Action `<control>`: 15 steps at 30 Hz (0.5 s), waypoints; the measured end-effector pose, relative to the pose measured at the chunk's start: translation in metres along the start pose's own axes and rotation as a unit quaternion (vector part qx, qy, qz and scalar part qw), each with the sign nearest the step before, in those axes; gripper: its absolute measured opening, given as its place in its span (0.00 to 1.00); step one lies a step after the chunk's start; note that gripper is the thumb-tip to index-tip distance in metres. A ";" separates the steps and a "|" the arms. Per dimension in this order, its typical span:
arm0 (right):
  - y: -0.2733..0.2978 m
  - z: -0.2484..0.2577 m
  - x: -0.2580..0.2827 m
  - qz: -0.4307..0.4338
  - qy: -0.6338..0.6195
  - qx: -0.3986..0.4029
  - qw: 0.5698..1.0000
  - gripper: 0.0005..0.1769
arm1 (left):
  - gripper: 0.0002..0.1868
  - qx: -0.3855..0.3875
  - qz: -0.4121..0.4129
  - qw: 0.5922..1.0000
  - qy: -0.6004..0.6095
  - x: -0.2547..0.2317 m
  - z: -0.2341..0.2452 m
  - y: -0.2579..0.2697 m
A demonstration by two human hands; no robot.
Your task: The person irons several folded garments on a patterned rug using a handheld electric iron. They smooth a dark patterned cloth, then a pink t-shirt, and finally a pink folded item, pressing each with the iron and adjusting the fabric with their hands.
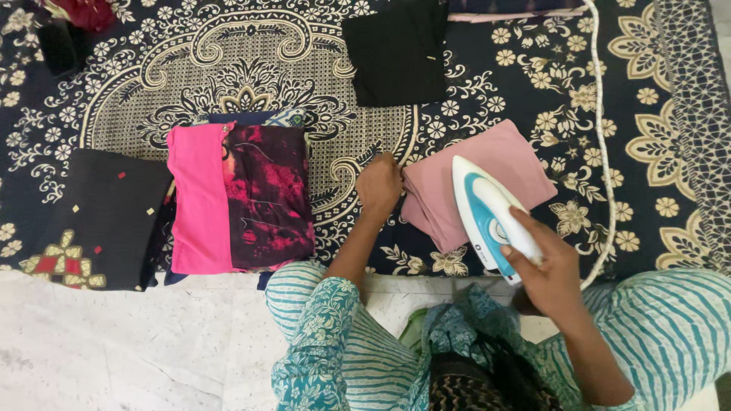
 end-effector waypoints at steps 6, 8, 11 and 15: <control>-0.004 -0.057 -0.006 -0.038 0.009 0.079 0.996 0.30 | 0.07 -0.001 0.076 0.993 0.095 -0.022 0.037 -0.015; -0.014 -0.067 -0.003 0.000 0.020 0.065 0.998 0.30 | 0.08 -0.013 0.067 0.989 0.133 -0.045 0.055 -0.018; -0.034 -0.084 -0.002 0.034 0.023 0.064 0.997 0.29 | 0.09 -0.006 0.066 0.984 0.166 -0.071 0.074 -0.013; -0.066 -0.105 0.007 0.092 0.026 0.040 0.995 0.29 | 0.08 -0.005 0.066 0.975 0.211 -0.078 0.090 -0.014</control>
Point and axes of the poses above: each hand's wrist, its own y-axis away from the middle knuckle, its own z-axis out of the back of the hand, x = y × z, the point moved 8 cm from there along -y, towards the middle knuckle, and after that the axes turned 8 degrees about -x, right-handed, at the moved point
